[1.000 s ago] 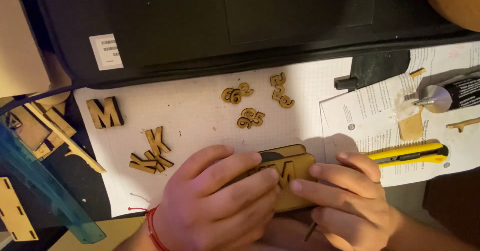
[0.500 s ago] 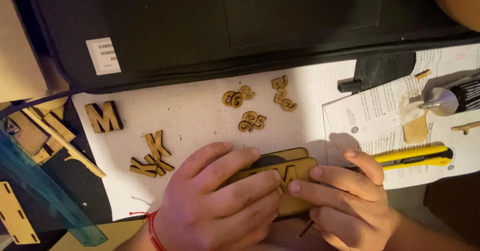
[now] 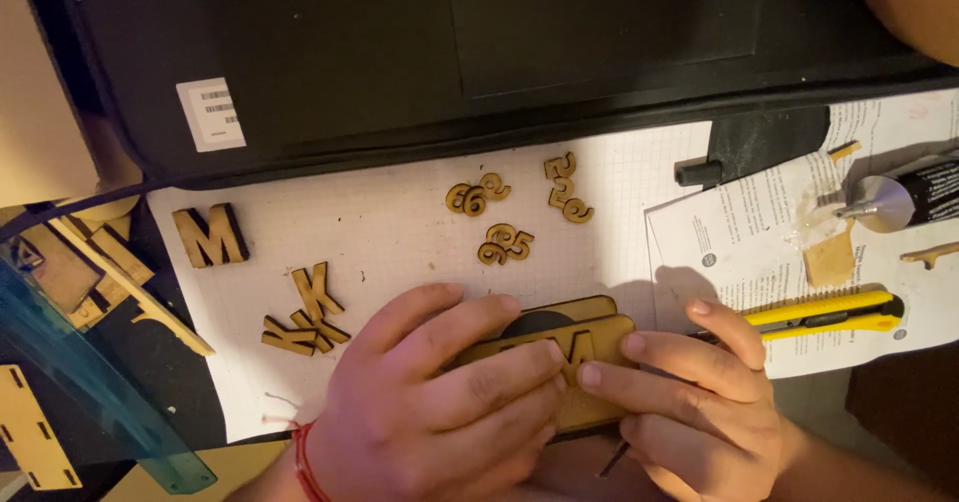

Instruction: The person applies glue to small wooden letters and sticks them onto a rectangular wooden base. They handle the letters 'K', 'M', and '5', positioning each one carefully on the board. The person uses a small stick to spread the adhesive and presses the letters down to secure them.

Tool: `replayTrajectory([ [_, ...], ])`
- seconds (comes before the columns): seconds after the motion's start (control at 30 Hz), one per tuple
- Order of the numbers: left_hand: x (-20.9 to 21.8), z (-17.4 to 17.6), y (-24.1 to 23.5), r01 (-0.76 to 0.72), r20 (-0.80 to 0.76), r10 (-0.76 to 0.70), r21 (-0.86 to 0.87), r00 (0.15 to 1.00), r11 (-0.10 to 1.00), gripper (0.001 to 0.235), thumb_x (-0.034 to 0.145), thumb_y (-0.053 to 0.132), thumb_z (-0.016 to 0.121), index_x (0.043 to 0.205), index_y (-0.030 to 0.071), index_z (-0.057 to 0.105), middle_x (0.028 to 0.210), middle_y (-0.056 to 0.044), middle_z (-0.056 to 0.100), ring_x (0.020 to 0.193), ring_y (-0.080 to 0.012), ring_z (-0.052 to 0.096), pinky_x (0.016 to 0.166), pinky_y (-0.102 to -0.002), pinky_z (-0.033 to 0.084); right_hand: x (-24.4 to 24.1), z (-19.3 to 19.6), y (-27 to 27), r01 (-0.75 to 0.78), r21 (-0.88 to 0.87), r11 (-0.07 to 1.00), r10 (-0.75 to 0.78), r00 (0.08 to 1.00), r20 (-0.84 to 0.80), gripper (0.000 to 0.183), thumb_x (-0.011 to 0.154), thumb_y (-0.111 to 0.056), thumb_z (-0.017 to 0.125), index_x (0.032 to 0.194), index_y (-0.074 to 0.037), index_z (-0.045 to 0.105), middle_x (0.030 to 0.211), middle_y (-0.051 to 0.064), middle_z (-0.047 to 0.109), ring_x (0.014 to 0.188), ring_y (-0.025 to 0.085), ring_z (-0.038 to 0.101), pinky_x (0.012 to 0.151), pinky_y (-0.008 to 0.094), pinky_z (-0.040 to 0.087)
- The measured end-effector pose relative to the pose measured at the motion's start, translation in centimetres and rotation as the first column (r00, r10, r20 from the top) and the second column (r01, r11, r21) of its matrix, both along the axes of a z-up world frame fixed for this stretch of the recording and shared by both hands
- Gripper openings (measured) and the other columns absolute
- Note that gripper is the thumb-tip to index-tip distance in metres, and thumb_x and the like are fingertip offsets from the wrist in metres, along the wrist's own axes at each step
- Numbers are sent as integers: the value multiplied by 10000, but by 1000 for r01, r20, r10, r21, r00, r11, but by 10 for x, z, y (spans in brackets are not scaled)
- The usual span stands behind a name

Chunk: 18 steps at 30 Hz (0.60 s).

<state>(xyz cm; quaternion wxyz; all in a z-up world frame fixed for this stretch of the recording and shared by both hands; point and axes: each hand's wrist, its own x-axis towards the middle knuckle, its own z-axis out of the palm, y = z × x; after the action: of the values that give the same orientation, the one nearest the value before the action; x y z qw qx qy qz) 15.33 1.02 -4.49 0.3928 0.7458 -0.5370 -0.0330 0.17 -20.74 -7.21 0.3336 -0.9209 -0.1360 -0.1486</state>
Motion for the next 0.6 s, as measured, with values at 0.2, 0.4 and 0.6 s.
replayTrajectory([
  [0.2,2,-1,11,-82,-106,70,-107,992,991,226,963,309,531,1013,229,736,1056,61,717,1018,-212,725,941,-379,478,-16,-13,0,45,70,997,-52,993,102,351,1006,-282,406,681,-258,534,918,-59,751,990,190,688,1097,472,358],
  [0.4,2,1,3,-20,-27,19,-44,999,999,206,977,297,556,1063,213,723,1105,62,700,1028,-223,685,895,-400,471,-9,-1,-19,-251,-92,964,250,968,-17,196,1002,-93,484,897,-223,586,1154,-3,740,1124,174,704,1126,398,321],
  [0.6,-3,0,2,-2,-7,3,33,1000,999,197,1001,319,578,1086,204,714,1180,75,683,1116,-210,663,932,-431,458,3,3,-18,-342,-76,937,345,938,22,208,1023,-195,526,823,-228,574,1179,25,740,1121,193,729,1100,366,354],
])
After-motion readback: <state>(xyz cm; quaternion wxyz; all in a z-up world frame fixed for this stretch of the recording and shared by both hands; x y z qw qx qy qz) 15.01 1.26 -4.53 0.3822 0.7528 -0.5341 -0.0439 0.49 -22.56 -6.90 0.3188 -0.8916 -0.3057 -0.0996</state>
